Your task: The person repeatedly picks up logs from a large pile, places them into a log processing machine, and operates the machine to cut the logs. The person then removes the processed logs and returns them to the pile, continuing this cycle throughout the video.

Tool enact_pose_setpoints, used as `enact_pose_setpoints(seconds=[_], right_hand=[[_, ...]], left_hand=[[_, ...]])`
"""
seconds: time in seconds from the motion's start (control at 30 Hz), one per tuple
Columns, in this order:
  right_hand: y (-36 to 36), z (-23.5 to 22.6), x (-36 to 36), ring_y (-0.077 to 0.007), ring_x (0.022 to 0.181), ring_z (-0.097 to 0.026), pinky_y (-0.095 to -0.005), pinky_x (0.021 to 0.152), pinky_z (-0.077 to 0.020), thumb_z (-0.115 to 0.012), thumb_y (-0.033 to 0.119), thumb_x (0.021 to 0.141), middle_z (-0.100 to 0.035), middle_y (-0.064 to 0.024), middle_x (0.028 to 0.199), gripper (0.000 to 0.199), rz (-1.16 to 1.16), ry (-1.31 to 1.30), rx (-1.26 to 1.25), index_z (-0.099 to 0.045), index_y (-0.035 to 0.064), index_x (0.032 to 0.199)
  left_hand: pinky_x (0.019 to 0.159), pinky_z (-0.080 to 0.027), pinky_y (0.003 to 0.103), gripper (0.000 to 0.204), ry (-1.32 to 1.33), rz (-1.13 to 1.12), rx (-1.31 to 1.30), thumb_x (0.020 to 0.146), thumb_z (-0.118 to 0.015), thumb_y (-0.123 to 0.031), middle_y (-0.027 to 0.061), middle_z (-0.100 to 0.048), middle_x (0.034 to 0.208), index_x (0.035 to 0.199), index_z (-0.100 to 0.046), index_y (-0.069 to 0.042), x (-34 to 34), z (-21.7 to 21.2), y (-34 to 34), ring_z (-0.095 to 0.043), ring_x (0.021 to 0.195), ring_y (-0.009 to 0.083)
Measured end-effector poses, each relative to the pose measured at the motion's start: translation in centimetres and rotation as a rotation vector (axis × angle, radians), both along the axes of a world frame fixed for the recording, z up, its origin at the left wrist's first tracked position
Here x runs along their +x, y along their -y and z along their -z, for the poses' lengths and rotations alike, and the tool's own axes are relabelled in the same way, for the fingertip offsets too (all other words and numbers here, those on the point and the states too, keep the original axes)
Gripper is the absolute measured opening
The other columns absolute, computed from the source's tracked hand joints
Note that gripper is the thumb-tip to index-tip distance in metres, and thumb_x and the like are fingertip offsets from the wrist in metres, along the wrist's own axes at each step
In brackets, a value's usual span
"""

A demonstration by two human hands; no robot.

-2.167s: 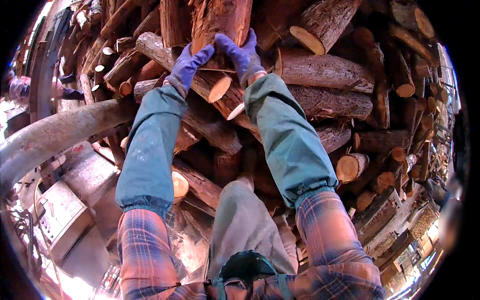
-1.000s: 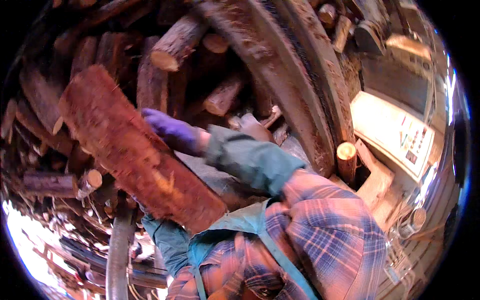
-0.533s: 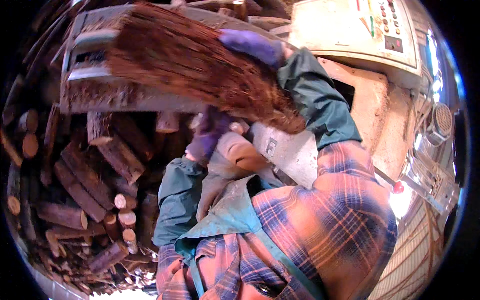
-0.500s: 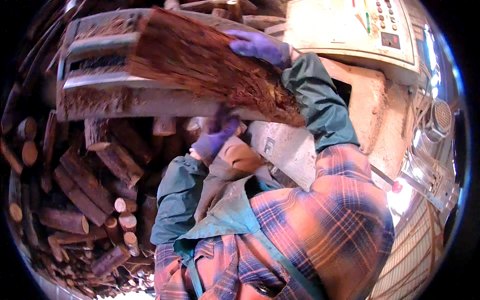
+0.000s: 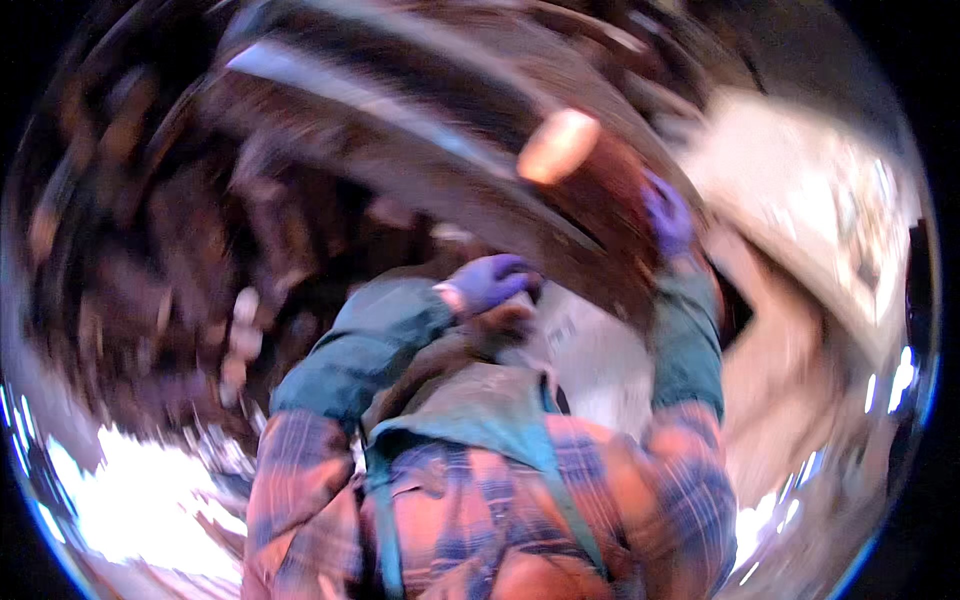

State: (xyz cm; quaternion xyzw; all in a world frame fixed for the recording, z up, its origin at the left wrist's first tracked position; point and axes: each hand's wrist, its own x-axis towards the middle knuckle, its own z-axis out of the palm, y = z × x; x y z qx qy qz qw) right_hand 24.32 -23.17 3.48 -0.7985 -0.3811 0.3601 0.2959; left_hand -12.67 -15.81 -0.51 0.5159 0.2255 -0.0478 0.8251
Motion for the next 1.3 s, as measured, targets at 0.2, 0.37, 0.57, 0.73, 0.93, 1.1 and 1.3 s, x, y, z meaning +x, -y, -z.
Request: enact_pose_setpoints(seconds=[0.2,0.37,0.57,0.73,0.93,1.1,1.3], right_hand=[[-15.1,1.8,-13.8,-0.0210,0.106,-0.062,-0.0325,0.094,-0.0506,-0.058,0.014,0.100,-0.066,-0.0142,0.120,0.032,-0.198,-0.171,0.311,-0.060,-0.0031,0.127],[-19.0,0.3,-41.1,-0.0177,0.109,-0.061,-0.0306,0.098,-0.0473,-0.063,0.013,0.097,-0.067,-0.0083,0.117,0.028,-0.648,-0.503,0.127,-0.065,0.0001,0.122],[-15.6,9.9,-60.1,-0.0148,0.105,-0.062,-0.0275,0.096,-0.0479,-0.061,0.009,0.097,-0.068,-0.0081,0.114,0.029,-0.937,-0.790,-0.470,-0.063,-0.0012,0.124],[-16.7,20.5,-77.5,-0.0179,0.112,-0.060,-0.0299,0.097,-0.0481,-0.070,0.023,0.093,-0.065,-0.0108,0.123,0.045,-0.930,-0.770,-0.641,-0.059,-0.0003,0.130],[-24.0,38.4,-97.2,-0.0267,0.127,-0.050,-0.0385,0.109,-0.0384,-0.068,0.054,0.090,-0.054,-0.0127,0.140,0.083,-0.522,-0.737,-0.691,-0.043,-0.0026,0.145],[-23.5,47.5,-102.3,-0.0265,0.130,-0.048,-0.0364,0.111,-0.0377,-0.072,0.057,0.085,-0.048,-0.0137,0.146,0.096,-0.368,-1.110,-0.518,-0.035,-0.0065,0.147],[-22.8,48.5,-100.5,-0.0296,0.128,-0.049,-0.0393,0.107,-0.0410,-0.066,0.066,0.083,-0.047,-0.0141,0.147,0.099,-0.368,-1.366,-0.542,-0.034,-0.0023,0.148]], left_hand=[[0.096,-0.050,0.041,0.044,-0.362,-0.441,0.278,0.092,-0.060,-0.038,0.0170,-0.068,0.119,0.123,-0.065,-0.007,-10.5,2.3,-2.9,-0.065,0.110,0.0310],[0.097,-0.049,0.035,0.041,-0.455,-0.757,0.087,0.091,-0.062,-0.035,0.0113,-0.069,0.117,0.125,-0.065,-0.012,-23.9,4.9,2.4,-0.065,0.109,0.0231],[0.103,-0.046,0.037,0.039,-0.609,-1.299,-0.162,0.095,-0.065,-0.028,0.0114,-0.067,0.121,0.127,-0.062,-0.006,-45.1,11.3,8.9,-0.060,0.115,0.0226],[0.098,-0.048,0.038,0.047,-1.204,-1.507,0.516,0.092,-0.070,-0.026,0.0168,-0.065,0.122,0.130,-0.057,-0.002,-70.7,15.9,9.3,-0.061,0.115,0.0289],[0.108,-0.042,0.042,0.052,-1.435,-1.036,0.864,0.099,-0.054,-0.041,0.0218,-0.056,0.138,0.139,-0.053,-0.007,-92.2,21.7,-2.2,-0.053,0.127,0.0396],[0.108,-0.042,0.037,0.057,-0.992,-1.120,0.432,0.098,-0.055,-0.047,0.0173,-0.057,0.138,0.142,-0.052,-0.010,-97.2,25.9,-6.9,-0.056,0.124,0.0296],[0.100,-0.047,0.034,0.055,-0.931,-1.159,0.570,0.097,-0.058,-0.048,0.0133,-0.066,0.124,0.130,-0.062,-0.004,-94.8,22.0,-6.5,-0.062,0.113,0.0194]])
